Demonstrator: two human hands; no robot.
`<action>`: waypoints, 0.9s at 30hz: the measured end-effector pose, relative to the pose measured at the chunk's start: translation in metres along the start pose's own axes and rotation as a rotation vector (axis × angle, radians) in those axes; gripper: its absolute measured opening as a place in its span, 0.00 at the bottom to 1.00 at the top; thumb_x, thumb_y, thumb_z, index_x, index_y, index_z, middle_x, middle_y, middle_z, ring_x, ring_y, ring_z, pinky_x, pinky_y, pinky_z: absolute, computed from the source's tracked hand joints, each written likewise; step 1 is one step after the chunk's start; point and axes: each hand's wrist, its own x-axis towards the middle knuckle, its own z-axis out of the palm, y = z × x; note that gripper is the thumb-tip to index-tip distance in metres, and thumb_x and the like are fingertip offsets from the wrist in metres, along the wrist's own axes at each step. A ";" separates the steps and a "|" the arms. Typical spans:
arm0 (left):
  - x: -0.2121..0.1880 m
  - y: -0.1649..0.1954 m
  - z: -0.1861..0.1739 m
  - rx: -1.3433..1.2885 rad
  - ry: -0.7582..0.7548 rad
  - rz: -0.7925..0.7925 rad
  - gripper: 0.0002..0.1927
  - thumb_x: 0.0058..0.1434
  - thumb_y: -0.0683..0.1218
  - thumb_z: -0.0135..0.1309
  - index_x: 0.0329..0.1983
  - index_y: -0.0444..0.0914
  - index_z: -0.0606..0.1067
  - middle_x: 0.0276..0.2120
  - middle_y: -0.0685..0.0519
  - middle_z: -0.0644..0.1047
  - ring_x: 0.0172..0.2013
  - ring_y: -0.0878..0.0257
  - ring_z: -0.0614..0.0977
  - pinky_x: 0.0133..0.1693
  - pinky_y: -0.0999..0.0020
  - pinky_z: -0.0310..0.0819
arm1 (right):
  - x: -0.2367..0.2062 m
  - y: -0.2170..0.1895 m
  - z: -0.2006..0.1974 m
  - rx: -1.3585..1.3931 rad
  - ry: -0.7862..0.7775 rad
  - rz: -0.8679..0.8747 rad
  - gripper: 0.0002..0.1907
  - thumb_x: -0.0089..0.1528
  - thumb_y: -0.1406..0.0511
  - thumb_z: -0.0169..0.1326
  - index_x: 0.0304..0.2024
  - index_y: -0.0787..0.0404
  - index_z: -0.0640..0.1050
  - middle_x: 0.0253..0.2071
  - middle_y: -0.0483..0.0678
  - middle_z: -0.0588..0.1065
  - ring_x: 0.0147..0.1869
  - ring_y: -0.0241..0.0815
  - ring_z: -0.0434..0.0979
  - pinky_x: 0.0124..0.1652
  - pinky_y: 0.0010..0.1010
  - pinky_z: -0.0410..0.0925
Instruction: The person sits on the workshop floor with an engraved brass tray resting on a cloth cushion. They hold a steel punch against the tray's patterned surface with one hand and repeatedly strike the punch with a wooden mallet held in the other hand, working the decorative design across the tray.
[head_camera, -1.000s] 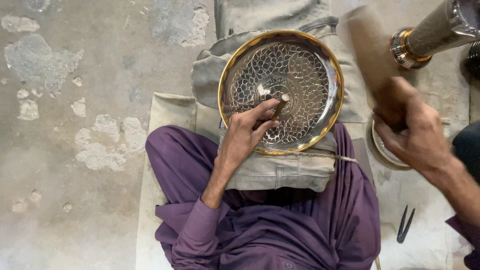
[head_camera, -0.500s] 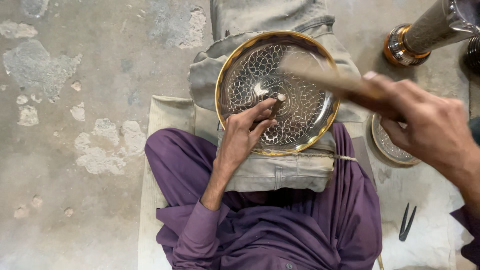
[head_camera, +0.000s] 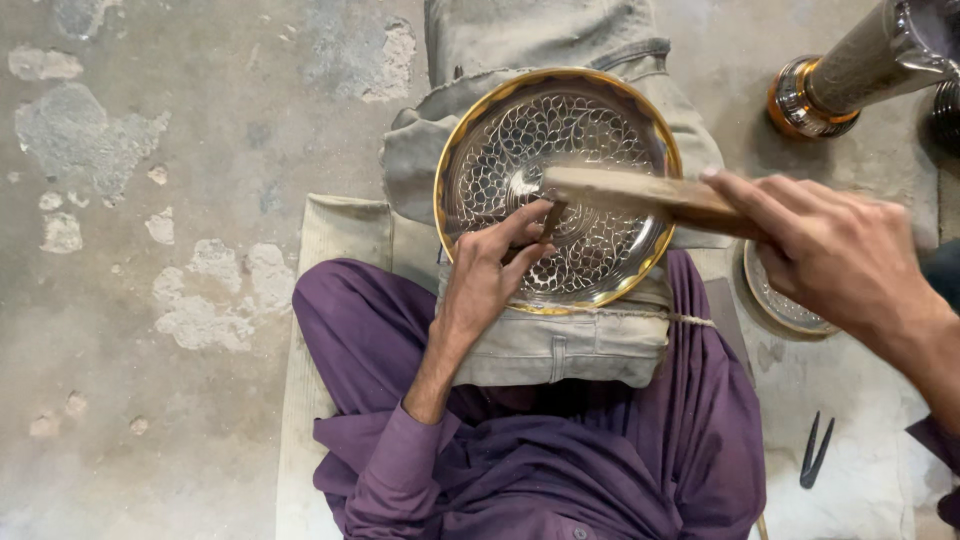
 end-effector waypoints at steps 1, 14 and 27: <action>0.001 0.001 -0.001 0.002 0.001 0.011 0.24 0.63 0.43 0.61 0.63 0.46 0.73 0.41 0.48 0.85 0.41 0.60 0.89 0.43 0.64 0.88 | 0.001 -0.001 -0.001 0.022 0.054 0.024 0.35 0.64 0.60 0.59 0.74 0.42 0.69 0.52 0.39 0.80 0.44 0.37 0.83 0.38 0.31 0.78; -0.002 0.005 -0.005 -0.046 0.006 0.014 0.24 0.65 0.43 0.61 0.64 0.45 0.72 0.42 0.47 0.85 0.44 0.60 0.89 0.45 0.65 0.87 | 0.000 -0.007 -0.004 0.331 0.063 0.142 0.22 0.63 0.62 0.56 0.60 0.53 0.74 0.49 0.47 0.79 0.43 0.44 0.83 0.43 0.37 0.78; -0.002 -0.002 -0.001 0.032 -0.013 0.015 0.25 0.64 0.44 0.60 0.65 0.46 0.73 0.42 0.47 0.85 0.43 0.59 0.89 0.45 0.63 0.86 | -0.001 -0.008 -0.007 0.045 0.163 0.092 0.31 0.63 0.65 0.59 0.70 0.48 0.72 0.44 0.45 0.82 0.37 0.40 0.83 0.36 0.31 0.77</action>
